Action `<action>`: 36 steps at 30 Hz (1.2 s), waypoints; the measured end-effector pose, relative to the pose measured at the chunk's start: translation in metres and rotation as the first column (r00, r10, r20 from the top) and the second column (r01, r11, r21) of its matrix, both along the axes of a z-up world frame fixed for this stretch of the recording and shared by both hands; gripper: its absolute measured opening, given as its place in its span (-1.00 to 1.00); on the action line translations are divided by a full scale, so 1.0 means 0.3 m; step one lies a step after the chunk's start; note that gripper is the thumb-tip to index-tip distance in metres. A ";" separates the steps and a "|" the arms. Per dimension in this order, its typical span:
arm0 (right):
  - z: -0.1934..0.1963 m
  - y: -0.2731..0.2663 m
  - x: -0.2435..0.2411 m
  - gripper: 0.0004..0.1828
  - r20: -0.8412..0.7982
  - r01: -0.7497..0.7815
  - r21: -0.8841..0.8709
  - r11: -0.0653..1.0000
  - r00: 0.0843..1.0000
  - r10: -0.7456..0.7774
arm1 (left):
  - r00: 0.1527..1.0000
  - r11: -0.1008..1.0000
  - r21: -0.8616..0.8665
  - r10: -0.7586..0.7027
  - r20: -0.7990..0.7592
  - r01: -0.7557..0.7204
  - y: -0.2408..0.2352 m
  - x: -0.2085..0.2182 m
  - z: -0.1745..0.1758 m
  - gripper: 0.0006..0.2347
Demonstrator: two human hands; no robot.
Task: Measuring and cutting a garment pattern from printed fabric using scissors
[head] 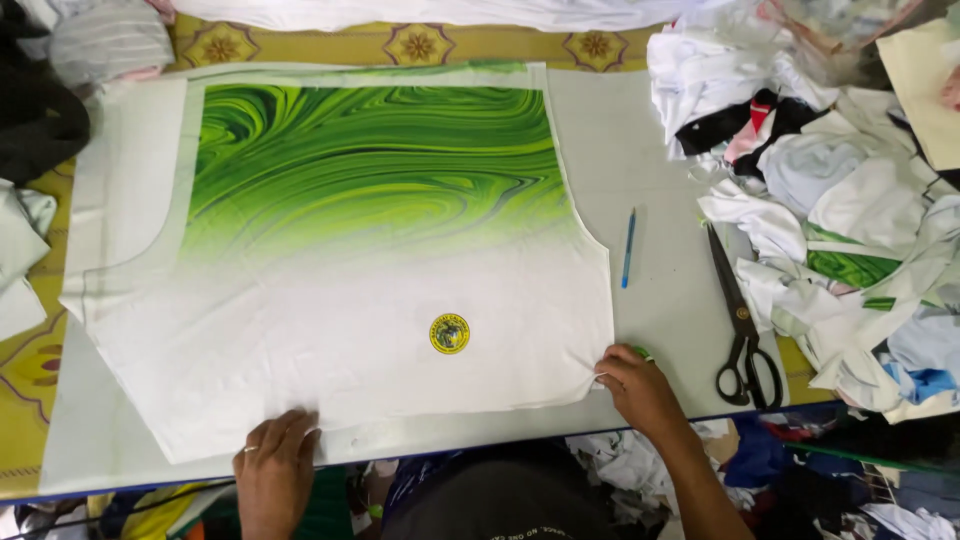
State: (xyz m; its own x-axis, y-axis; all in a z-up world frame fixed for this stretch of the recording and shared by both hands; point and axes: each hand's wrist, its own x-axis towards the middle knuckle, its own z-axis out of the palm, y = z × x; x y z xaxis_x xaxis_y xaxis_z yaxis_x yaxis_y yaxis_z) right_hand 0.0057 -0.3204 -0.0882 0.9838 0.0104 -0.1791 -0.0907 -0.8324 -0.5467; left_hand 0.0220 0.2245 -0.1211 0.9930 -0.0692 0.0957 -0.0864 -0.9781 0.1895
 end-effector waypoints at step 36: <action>0.013 0.154 0.489 -0.52 0.169 -0.164 -0.424 0.890 0.952 0.256 | 0.966 0.970 0.067 -0.240 0.096 0.234 0.097 0.332 0.050 -0.83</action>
State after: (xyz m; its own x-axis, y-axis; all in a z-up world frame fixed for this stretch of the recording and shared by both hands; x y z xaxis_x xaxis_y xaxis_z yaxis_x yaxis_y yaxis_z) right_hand 0.1524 -0.2742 -0.0843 0.9810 0.1939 0.0025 0.1922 -0.9701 -0.1485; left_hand 0.1216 0.2536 -0.1062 0.9325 -0.3095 0.1861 -0.3334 -0.9358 0.1148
